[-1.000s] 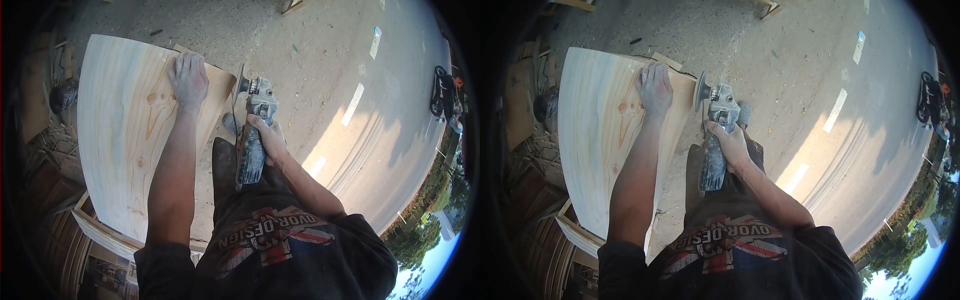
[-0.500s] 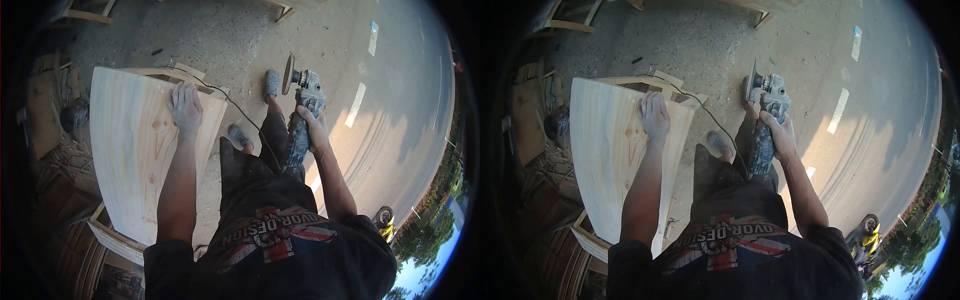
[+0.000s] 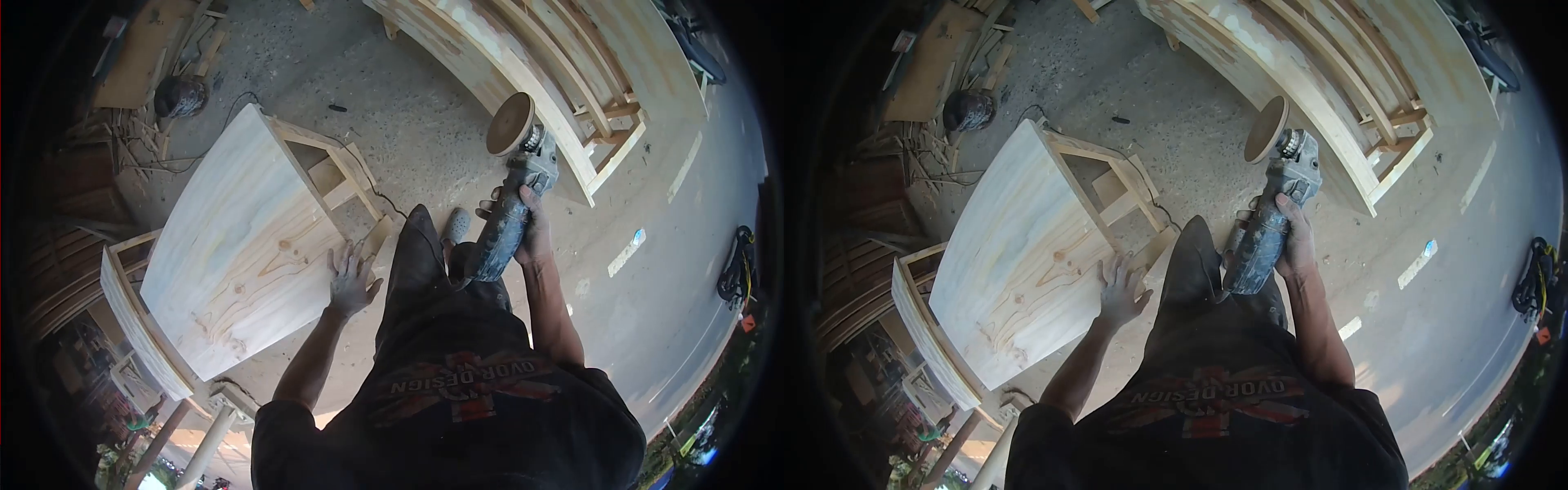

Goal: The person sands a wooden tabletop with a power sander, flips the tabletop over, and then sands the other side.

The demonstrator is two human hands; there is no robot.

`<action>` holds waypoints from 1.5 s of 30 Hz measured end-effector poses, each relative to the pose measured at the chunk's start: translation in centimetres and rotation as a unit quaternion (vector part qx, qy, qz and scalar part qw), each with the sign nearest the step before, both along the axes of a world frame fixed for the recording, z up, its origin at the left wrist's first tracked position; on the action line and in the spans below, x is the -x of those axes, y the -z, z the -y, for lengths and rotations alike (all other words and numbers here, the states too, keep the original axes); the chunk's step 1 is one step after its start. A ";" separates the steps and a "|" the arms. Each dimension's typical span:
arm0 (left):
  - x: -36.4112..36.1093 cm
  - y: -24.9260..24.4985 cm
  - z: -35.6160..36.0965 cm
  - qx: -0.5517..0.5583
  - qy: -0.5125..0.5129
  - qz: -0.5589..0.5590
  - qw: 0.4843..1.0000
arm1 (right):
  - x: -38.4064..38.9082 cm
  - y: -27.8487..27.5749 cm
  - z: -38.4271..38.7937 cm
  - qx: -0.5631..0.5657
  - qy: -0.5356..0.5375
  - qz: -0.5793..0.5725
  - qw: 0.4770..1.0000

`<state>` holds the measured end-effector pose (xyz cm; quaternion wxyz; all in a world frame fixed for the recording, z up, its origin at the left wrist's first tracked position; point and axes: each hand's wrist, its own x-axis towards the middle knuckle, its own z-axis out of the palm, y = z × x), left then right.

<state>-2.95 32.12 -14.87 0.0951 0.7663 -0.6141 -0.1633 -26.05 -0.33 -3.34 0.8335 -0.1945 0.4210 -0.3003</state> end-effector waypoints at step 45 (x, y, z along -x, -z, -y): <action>-51.0 -4.6 23.9 0.300 -0.812 -0.325 0.380 | -114.6 -4.7 -3.9 -0.079 -0.841 0.057 0.532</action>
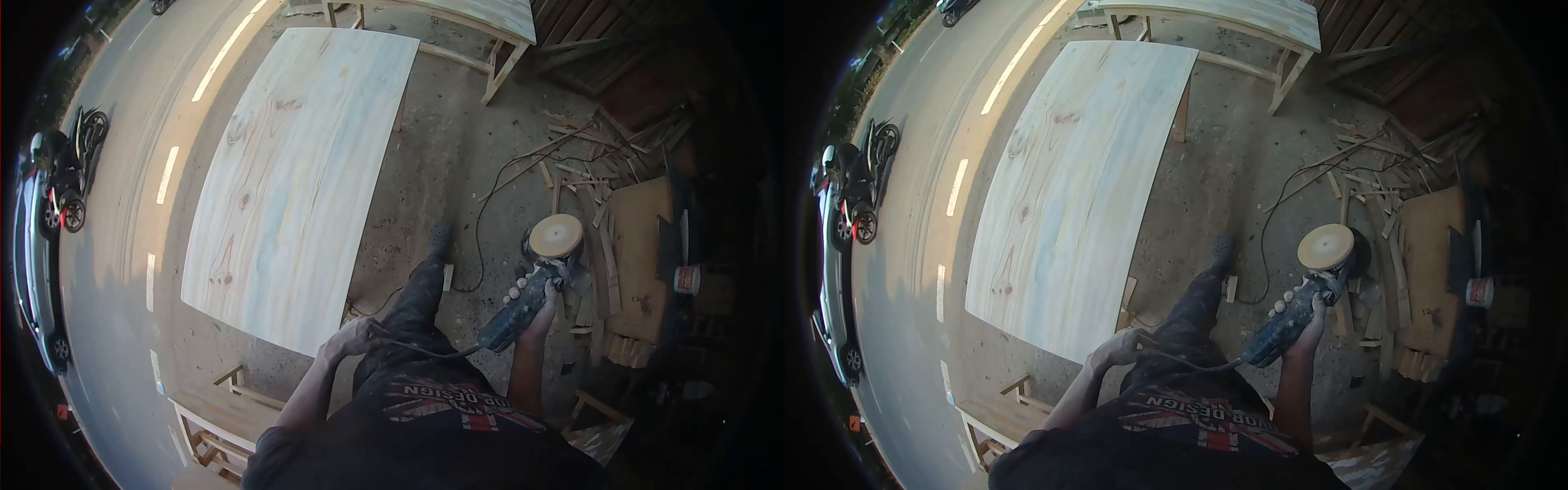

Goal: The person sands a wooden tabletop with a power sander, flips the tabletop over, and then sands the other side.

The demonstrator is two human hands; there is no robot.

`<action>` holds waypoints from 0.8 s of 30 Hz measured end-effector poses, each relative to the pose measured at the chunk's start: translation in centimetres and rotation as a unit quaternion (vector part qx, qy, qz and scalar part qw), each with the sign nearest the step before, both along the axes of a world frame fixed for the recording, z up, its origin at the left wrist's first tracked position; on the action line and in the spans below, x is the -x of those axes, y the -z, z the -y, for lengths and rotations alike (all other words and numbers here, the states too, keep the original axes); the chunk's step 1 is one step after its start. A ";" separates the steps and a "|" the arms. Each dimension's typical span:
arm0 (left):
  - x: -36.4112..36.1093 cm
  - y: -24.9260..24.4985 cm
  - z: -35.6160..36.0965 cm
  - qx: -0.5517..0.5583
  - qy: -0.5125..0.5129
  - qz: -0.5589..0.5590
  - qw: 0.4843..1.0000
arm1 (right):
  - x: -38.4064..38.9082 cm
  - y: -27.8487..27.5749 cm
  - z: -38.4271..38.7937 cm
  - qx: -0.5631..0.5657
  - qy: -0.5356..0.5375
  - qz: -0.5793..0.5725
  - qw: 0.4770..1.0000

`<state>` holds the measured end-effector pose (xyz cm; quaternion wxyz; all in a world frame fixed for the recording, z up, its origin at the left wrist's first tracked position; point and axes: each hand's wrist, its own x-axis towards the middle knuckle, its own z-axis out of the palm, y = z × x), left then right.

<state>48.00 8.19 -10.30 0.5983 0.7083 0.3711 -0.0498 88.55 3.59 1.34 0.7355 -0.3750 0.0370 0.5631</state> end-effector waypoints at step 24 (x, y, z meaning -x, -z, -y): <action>-31.1 6.8 -69.9 -0.363 -0.510 -0.131 0.769 | -21.7 10.9 -73.0 0.150 -0.483 0.217 0.835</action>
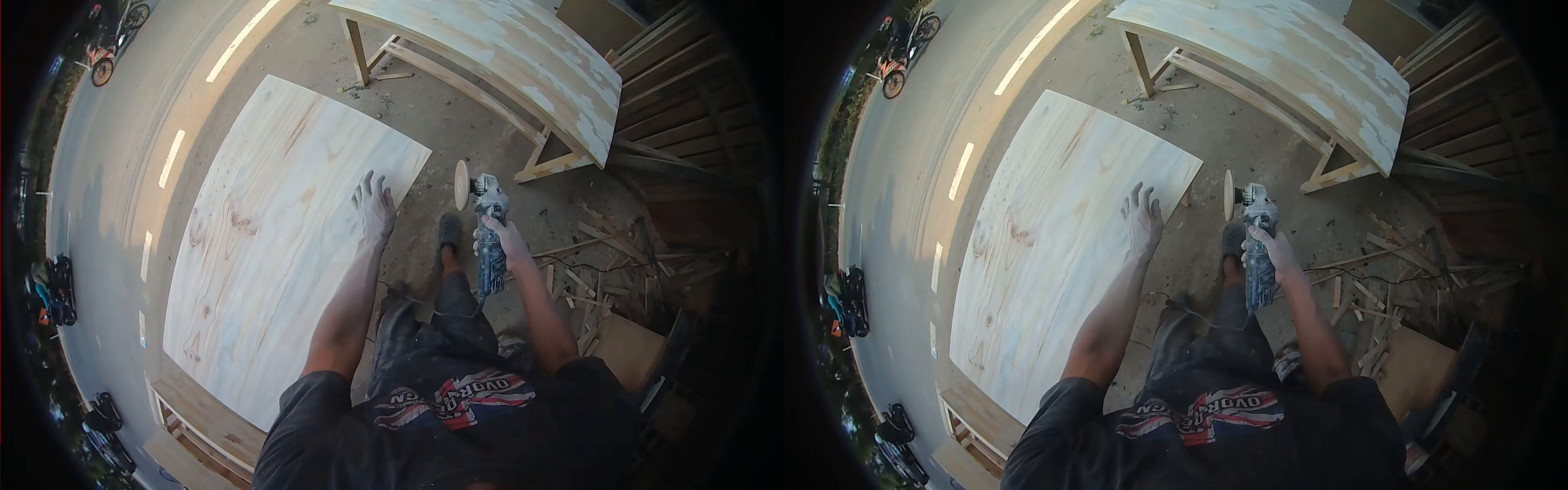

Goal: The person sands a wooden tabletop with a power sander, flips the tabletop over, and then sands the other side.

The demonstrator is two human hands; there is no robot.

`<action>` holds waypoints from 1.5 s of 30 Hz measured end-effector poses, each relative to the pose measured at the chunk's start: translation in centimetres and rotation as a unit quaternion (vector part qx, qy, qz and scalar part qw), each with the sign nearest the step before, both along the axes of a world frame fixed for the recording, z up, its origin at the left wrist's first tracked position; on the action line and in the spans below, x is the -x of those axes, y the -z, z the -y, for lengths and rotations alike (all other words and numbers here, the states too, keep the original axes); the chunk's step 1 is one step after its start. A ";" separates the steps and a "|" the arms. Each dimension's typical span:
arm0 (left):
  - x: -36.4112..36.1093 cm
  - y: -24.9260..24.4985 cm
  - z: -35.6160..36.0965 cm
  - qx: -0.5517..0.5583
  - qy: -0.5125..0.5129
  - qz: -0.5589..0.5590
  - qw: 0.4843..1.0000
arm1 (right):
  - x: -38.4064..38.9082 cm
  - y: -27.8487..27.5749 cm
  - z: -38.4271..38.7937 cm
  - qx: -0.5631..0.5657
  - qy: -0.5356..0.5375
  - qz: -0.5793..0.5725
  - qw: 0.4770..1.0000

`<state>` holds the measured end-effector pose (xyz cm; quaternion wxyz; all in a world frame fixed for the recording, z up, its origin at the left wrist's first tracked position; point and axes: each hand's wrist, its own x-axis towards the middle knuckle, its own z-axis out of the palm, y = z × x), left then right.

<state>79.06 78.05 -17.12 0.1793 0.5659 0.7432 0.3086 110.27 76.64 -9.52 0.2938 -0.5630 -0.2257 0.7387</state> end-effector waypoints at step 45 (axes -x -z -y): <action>-2.5 2.9 -3.6 0.038 -0.001 -0.216 0.976 | 2.2 7.7 -9.9 0.027 -0.080 -0.033 0.996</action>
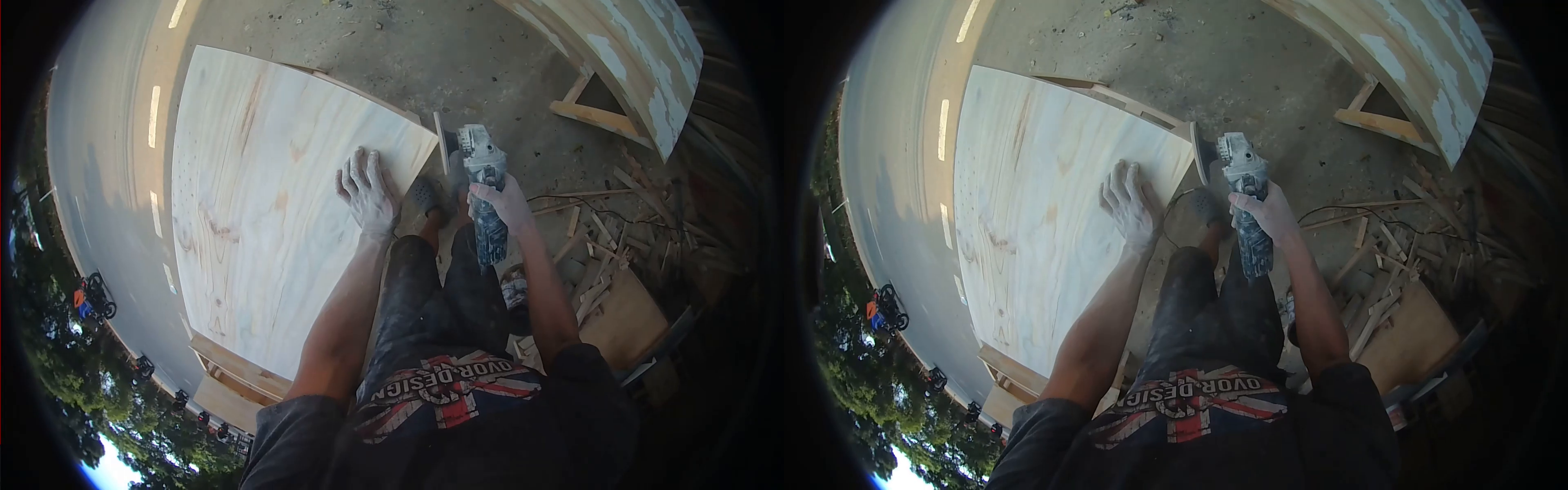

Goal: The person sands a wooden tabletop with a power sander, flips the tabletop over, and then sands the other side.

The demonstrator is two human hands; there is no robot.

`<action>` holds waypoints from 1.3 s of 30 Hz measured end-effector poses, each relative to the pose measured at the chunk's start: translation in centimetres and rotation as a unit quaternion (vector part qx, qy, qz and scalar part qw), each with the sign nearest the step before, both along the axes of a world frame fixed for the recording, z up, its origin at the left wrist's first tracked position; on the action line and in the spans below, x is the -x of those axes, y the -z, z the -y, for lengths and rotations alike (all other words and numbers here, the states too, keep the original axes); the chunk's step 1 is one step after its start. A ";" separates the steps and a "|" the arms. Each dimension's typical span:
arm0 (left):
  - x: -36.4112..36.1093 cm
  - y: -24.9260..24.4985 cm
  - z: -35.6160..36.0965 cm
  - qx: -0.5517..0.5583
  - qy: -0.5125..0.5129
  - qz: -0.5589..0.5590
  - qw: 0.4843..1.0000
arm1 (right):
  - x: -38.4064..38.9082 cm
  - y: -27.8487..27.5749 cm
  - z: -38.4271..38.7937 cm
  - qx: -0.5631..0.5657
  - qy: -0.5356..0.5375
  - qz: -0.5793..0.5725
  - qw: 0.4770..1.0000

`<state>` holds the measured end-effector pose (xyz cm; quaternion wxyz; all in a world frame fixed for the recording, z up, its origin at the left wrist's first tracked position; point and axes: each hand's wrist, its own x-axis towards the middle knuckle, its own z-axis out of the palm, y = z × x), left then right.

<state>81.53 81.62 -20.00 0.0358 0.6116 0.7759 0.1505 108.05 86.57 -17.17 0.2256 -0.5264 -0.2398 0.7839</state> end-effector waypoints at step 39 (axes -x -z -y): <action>0.3 0.4 -1.2 -0.016 -0.011 0.000 1.000 | -2.0 -4.7 -15.1 -0.002 -0.352 0.129 0.927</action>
